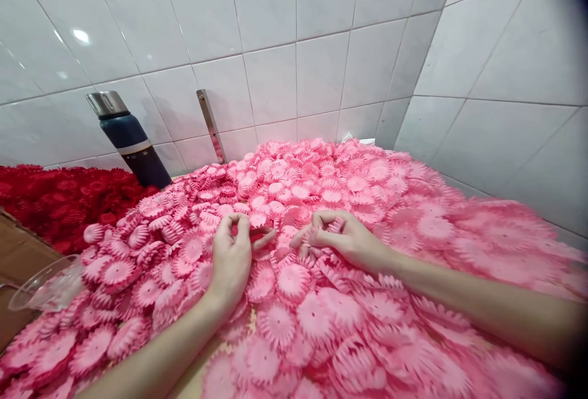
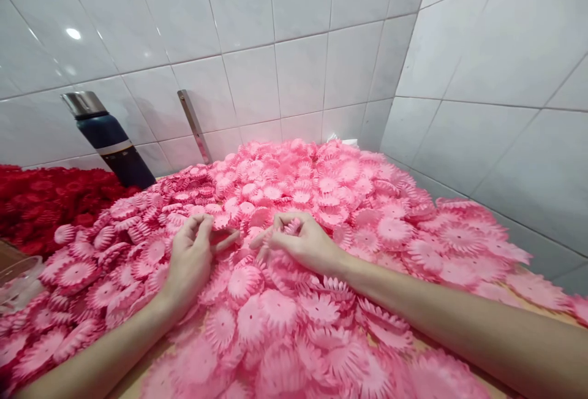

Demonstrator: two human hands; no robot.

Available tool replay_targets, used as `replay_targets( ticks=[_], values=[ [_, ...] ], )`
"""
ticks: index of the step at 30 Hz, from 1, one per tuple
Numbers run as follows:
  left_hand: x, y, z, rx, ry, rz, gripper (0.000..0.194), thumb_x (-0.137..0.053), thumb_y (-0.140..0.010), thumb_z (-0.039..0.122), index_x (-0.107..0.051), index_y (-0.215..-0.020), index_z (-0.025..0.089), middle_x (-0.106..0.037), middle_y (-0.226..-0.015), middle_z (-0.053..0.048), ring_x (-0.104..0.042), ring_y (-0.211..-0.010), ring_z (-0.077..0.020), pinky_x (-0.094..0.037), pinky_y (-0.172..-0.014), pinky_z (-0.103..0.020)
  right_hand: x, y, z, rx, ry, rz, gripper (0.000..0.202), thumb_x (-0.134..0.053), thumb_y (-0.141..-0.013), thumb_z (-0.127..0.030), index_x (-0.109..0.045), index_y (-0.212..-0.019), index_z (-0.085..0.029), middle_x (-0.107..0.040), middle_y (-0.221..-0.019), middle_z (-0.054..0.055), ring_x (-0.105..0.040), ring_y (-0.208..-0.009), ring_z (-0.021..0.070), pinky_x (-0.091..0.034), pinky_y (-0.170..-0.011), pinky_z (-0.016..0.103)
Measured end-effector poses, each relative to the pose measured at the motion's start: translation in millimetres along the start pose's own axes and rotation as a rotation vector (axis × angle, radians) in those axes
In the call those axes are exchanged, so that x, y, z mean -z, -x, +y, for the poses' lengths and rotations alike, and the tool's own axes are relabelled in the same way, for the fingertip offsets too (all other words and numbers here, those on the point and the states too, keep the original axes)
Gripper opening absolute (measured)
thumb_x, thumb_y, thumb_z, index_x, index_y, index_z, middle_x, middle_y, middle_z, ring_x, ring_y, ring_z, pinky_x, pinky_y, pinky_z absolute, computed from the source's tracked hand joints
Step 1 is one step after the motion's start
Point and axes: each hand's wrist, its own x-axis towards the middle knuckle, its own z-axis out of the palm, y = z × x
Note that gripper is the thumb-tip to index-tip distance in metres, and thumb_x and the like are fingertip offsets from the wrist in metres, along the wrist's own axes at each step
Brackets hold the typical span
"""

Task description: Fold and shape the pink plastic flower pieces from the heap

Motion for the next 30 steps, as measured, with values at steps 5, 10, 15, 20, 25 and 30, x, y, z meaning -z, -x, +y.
replay_targets(
  ticks=[5,10,15,20,25,30],
  values=[
    [-1.7,1,3,-0.073,-0.085,-0.097,0.020,-0.061,-0.079,0.035,-0.056,-0.080,0.015,-0.054,-0.078,0.002,-0.060,-0.071,-0.0111,-0.057,-0.070,-0.028,-3,2,-3,0.050,0.024,0.135,0.027,-0.071,-0.069,-0.025,-0.044,-0.070,-0.019,-0.061,-0.083,0.002,-0.058,-0.063,0.0122,-0.047,-0.057,0.027],
    [-1.2,2,1,-0.105,-0.169,-0.134,0.019,-0.060,-0.080,0.034,-0.059,-0.082,0.015,-0.058,-0.080,-0.001,-0.061,-0.073,-0.0136,-0.056,-0.069,-0.028,-1,2,-7,0.149,0.235,0.161,0.026,-0.076,-0.064,-0.028,-0.055,-0.078,-0.019,-0.058,-0.079,0.000,-0.054,-0.070,0.0130,-0.046,-0.063,0.026],
    [0.0,4,5,-0.331,-0.493,-0.189,0.013,-0.055,-0.085,0.028,-0.062,-0.082,0.017,-0.062,-0.084,-0.004,-0.060,-0.079,-0.0164,-0.051,-0.071,-0.029,-4,4,-12,0.113,0.309,0.080,0.018,-0.068,-0.073,-0.038,-0.067,-0.079,-0.020,-0.065,-0.080,0.002,-0.059,-0.076,0.0159,-0.045,-0.071,0.028],
    [-1.2,11,11,-0.545,-0.613,-0.278,0.011,-0.054,-0.085,0.020,-0.064,-0.083,0.019,-0.063,-0.090,-0.006,-0.059,-0.087,-0.0171,-0.050,-0.071,-0.026,-6,3,-8,0.062,0.356,0.129,0.022,-0.067,-0.073,-0.041,-0.068,-0.078,-0.019,-0.061,-0.072,0.002,-0.053,-0.067,0.0151,-0.041,-0.060,0.026],
    [-0.1,12,9,-0.576,-0.591,-0.369,0.015,-0.054,-0.085,0.016,-0.067,-0.092,0.020,-0.061,-0.098,-0.007,-0.059,-0.090,-0.0162,-0.052,-0.070,-0.024,-3,0,-1,0.062,0.360,0.145,0.022,-0.068,-0.072,-0.040,-0.063,-0.069,-0.018,-0.049,-0.062,-0.002,-0.042,-0.056,0.0110,-0.032,-0.050,0.024],
    [-0.1,11,9,-0.493,-0.519,-0.334,0.017,-0.054,-0.084,0.017,-0.069,-0.092,0.021,-0.062,-0.097,-0.007,-0.060,-0.090,-0.0170,-0.052,-0.066,-0.023,-2,-1,-2,0.090,0.346,0.128,0.021,-0.059,-0.078,-0.036,-0.061,-0.069,-0.018,-0.055,-0.063,0.000,-0.047,-0.058,0.0123,-0.036,-0.054,0.025]
  ],
)
